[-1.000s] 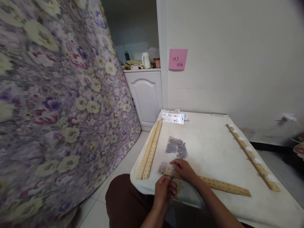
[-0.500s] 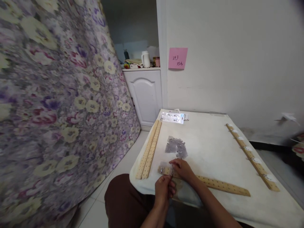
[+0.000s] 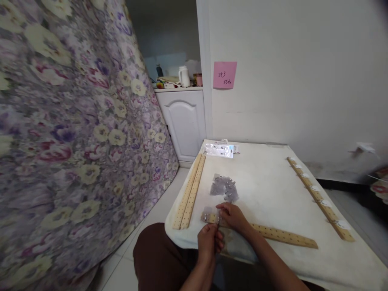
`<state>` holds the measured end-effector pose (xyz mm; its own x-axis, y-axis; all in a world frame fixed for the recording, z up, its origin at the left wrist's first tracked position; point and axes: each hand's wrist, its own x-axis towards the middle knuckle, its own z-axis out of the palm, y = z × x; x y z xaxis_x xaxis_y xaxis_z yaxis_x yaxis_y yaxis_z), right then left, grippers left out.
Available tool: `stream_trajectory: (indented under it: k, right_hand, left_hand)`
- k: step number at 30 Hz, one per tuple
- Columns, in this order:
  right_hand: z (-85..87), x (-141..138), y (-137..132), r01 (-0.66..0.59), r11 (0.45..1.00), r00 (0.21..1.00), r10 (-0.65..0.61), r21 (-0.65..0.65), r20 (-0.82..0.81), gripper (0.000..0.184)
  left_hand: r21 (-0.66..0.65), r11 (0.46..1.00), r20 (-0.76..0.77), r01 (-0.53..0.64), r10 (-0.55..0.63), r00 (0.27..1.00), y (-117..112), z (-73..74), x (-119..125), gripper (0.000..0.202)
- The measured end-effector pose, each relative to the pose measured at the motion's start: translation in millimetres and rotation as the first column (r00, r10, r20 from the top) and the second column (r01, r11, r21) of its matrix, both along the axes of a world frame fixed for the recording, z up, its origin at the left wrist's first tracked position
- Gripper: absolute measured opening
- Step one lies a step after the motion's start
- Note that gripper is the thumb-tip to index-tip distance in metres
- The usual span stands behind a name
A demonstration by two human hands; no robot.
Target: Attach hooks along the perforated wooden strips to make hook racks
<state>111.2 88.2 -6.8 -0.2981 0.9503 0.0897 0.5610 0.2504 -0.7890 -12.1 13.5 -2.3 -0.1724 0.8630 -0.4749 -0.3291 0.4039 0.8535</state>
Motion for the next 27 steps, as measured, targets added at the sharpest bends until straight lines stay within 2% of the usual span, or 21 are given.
stream_trajectory:
  k: [12,19,27]
  right_hand:
    - [1.3,1.4,-1.5,-0.018,0.999,1.0,0.018,-0.033,-0.007,0.034]
    - [7.6,2.1,-4.6,-0.03,0.999,0.999,0.03,-0.023,0.011,0.037]
    - [8.9,2.1,-5.7,-0.035,0.999,0.999,0.036,-0.031,0.035,0.038]
  left_hand:
    - [0.009,1.0,-0.024,0.026,-0.026,0.999,-0.7,-0.3,-0.5,0.026]
    - [-0.015,1.0,-0.033,0.017,-0.017,0.999,-0.1,1.3,0.9,0.022]
    - [-0.005,1.0,-0.029,0.013,-0.013,0.999,-0.6,-3.0,1.7,0.03]
